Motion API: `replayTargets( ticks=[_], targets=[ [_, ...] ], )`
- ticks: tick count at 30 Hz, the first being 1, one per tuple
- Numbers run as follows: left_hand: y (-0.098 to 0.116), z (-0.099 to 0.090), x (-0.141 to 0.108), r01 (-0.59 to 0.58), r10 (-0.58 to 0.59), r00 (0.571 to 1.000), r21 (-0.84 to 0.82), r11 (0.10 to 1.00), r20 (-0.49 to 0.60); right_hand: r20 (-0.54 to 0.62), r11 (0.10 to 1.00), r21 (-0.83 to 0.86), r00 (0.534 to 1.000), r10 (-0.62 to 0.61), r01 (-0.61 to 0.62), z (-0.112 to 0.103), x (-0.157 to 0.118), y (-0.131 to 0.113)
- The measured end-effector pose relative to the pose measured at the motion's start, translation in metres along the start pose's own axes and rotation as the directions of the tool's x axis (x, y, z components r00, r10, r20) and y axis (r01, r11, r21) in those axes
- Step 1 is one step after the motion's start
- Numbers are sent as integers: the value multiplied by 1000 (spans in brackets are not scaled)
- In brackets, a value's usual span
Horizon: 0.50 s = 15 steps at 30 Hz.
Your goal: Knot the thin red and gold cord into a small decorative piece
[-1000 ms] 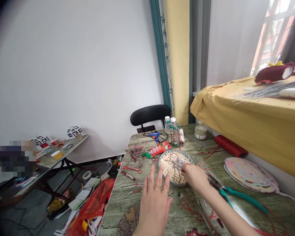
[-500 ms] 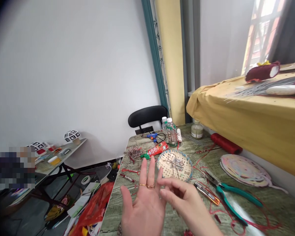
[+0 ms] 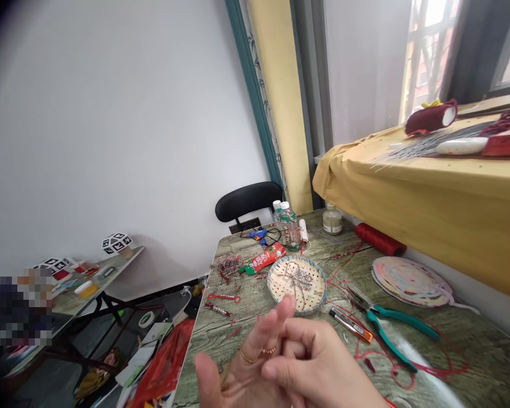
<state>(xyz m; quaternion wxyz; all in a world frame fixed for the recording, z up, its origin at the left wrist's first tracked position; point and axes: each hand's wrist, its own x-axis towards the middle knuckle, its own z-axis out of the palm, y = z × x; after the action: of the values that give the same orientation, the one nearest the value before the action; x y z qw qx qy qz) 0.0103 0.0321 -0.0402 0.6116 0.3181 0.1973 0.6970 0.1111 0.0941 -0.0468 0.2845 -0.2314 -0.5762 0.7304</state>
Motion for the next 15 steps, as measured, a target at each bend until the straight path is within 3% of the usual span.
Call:
replayTargets(
  ticks=[5,11,13,15],
  targets=[
    [-1,-3,0,52,-49,997,-58,997,60,-38,994,-92,998,57,-60,-1,-6,-7],
    [-20,-10,6,-91,161,956,-273,958,247,-27,996,-84,999,20,-22,-6,-10,2],
    [-19,-7,4,-68,121,971,-246,967,207,-65,996,-80,997,37,-42,-7,-11,4],
    [-15,-4,0,-10,26,995,-152,988,101,-125,997,-54,991,43,-50,-8,-12,4]
  ],
)
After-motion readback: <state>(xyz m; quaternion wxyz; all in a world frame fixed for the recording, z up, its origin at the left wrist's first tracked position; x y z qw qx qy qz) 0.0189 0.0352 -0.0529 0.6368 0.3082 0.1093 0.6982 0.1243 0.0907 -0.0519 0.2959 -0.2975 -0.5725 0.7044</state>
